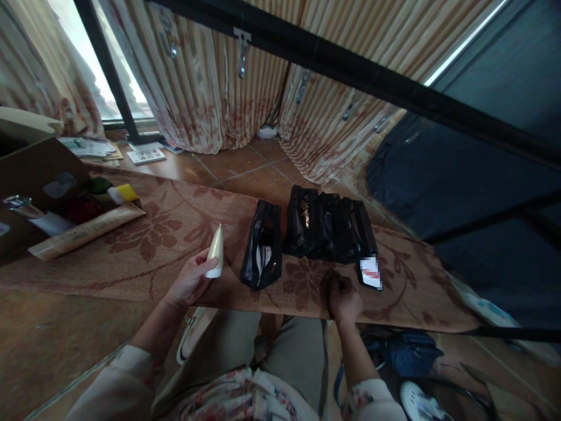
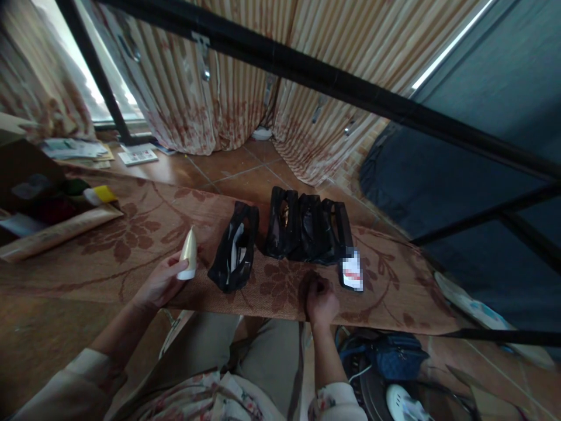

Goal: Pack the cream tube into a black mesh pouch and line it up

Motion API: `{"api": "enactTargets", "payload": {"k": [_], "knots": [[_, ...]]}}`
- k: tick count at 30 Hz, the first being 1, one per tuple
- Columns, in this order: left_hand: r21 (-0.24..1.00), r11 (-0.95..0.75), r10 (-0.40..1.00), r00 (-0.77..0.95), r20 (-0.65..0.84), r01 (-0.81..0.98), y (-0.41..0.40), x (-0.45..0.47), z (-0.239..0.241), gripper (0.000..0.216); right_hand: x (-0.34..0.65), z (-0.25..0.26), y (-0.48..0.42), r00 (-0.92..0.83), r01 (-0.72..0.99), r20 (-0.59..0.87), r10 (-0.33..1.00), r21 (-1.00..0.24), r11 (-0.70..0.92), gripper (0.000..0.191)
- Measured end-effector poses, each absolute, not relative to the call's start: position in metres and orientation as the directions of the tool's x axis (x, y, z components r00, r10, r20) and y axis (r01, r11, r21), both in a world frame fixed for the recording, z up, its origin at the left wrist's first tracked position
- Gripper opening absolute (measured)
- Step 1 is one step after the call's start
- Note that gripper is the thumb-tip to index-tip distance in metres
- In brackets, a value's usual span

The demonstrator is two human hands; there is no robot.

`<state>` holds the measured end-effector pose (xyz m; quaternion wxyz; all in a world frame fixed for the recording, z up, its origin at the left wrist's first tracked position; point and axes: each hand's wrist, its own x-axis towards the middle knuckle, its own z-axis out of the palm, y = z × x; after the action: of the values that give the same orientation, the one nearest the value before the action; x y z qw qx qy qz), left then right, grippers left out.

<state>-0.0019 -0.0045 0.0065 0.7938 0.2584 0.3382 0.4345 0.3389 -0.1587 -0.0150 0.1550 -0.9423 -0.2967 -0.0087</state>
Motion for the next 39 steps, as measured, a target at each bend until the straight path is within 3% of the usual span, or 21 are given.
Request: {"api": "enactTargets", "payload": {"k": [7,27,39], "knots": [[0.707,0.499,0.858,0.403,-0.319,-0.501,-0.004,-0.003,0.004,0.051,0.337,-0.014,-0.158,0.846,0.526,0.093,0.525,-0.311,-0.791,0.036],[0.623,0.499,0.866,0.328,-0.378,-0.602,-0.002,0.0,0.005,0.022,0.338,-0.015,-0.159,0.83,0.553,0.128,0.543,-0.32,-0.769,0.036],[0.635,0.469,0.876,0.23,-0.425,-0.614,-0.004,0.005,0.023,0.029,0.341,-0.02,-0.16,0.836,0.536,0.099,0.539,-0.354,-0.766,0.034]]}}
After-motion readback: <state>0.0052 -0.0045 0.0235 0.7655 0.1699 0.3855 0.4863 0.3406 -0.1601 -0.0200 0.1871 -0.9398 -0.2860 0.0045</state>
